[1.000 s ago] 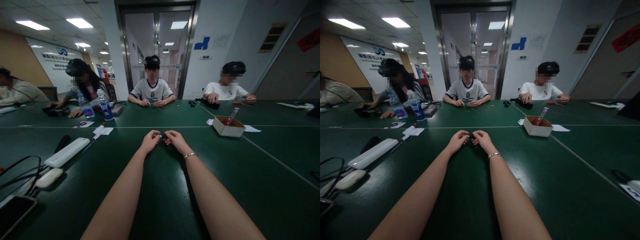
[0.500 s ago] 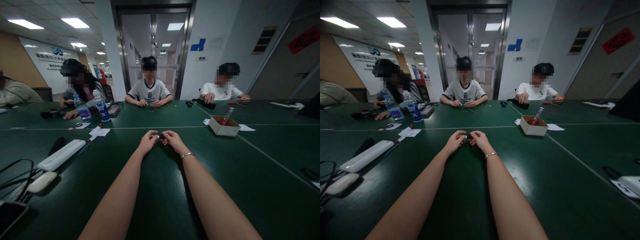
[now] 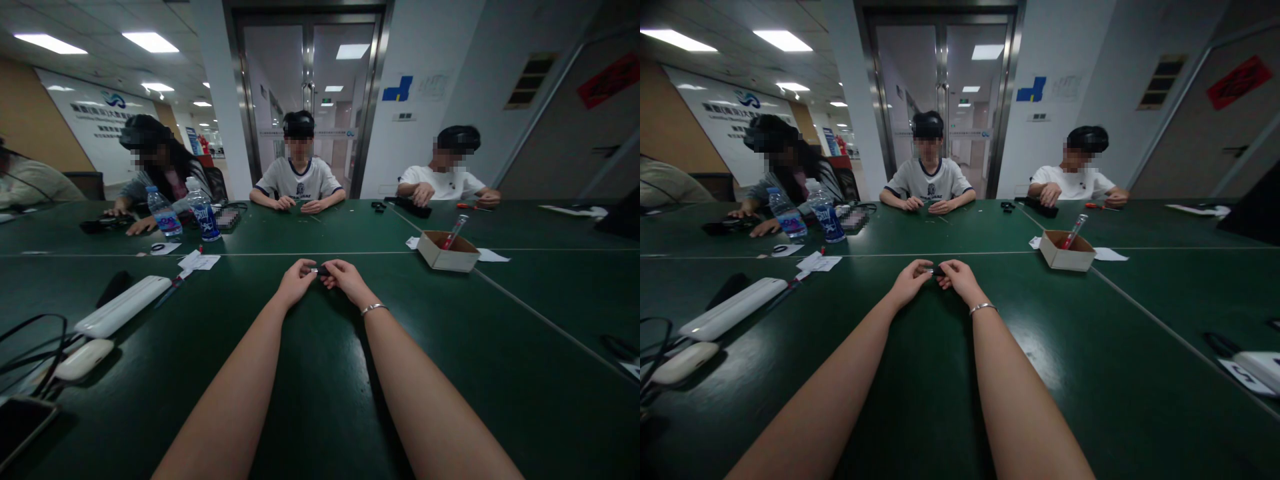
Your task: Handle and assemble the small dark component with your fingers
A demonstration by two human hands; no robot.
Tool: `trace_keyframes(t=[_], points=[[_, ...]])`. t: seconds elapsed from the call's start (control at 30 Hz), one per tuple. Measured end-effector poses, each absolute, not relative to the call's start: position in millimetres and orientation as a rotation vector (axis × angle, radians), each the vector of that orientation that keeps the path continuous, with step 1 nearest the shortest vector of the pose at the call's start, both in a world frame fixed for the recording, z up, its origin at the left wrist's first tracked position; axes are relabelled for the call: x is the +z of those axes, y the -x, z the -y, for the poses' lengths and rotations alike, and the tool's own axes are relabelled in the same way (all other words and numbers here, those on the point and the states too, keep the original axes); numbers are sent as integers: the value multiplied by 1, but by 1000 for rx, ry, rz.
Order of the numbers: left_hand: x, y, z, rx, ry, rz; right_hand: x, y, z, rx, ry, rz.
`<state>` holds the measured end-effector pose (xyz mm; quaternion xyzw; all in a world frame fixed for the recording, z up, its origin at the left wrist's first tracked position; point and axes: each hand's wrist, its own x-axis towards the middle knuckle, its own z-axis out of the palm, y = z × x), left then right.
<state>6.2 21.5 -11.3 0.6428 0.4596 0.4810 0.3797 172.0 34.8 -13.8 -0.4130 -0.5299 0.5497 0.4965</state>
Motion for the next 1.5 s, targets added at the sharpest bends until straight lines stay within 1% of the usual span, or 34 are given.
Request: trace_keyframes(t=[0.13,0.47,0.57,0.83,1.1,1.33,1.5], points=[[-14,-6,-24,1185,-1608,-1149,-13,-172,-35,1338,1010,1283],[-13,-8,-21,1226,-1637,-1157,-13,-172,-34,1330,1009,1287],[-13,-7,-21,1168,-1607,-1164,-13,-171,-34,1331,1015,1290],[-13,-6,-22,1151,-1570,-1141,-13,-172,-33,1333,1000,1287],[-14,-6,-21,1156,-1628,-1123,-12,-171,-33,1336,1008,1284],[-13,-4,-21,1237,-1663,-1161,-11,-172,-33,1347,1011,1285],[-12,-7,-22,1194,-1588,-1143,-12,-172,-33,1351,1001,1300]])
